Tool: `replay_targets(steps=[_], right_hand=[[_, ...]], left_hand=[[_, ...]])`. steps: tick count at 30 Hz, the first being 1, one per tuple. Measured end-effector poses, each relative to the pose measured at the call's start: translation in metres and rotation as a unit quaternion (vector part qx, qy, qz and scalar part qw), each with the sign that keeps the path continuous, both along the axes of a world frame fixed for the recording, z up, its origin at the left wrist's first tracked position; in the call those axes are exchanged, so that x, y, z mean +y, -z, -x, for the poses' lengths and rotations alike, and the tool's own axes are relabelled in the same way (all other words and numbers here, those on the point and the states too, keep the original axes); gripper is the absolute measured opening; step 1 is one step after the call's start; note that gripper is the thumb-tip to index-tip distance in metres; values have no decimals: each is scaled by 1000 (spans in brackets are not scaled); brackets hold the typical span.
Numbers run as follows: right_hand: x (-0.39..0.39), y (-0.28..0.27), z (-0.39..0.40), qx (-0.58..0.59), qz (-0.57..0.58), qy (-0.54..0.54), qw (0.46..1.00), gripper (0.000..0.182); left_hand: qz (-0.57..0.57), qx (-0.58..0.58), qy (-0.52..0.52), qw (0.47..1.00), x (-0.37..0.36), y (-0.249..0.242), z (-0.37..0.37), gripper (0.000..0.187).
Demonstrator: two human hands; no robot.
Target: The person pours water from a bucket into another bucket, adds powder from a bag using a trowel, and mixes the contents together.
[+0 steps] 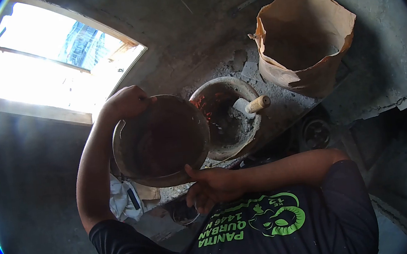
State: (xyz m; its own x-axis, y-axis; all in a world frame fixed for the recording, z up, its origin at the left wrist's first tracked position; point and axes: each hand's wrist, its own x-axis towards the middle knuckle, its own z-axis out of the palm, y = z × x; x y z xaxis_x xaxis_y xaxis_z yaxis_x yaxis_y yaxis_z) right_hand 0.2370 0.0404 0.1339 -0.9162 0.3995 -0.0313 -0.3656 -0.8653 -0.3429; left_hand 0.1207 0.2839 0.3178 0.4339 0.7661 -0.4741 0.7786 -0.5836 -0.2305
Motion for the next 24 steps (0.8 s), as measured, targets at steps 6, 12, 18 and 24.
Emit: replay_targets(steps=[6,12,18,24], right_hand=[[1,-2,-4,-15,-30,18,999,85],[7,-8,-6,-96,-57,51,992,73],[17,1,8,-150,-199,47,967,58],[44,18,51,-260,-199,61,943,55]], left_hand=[[-25,-31,-12,999,-6,-3,3,44],[-49,-169,-66,982,-28,-4,50,48],[-52,-377,-135,915,-33,41,144,50],[-32,-592,-246,767,-42,133,239,51]])
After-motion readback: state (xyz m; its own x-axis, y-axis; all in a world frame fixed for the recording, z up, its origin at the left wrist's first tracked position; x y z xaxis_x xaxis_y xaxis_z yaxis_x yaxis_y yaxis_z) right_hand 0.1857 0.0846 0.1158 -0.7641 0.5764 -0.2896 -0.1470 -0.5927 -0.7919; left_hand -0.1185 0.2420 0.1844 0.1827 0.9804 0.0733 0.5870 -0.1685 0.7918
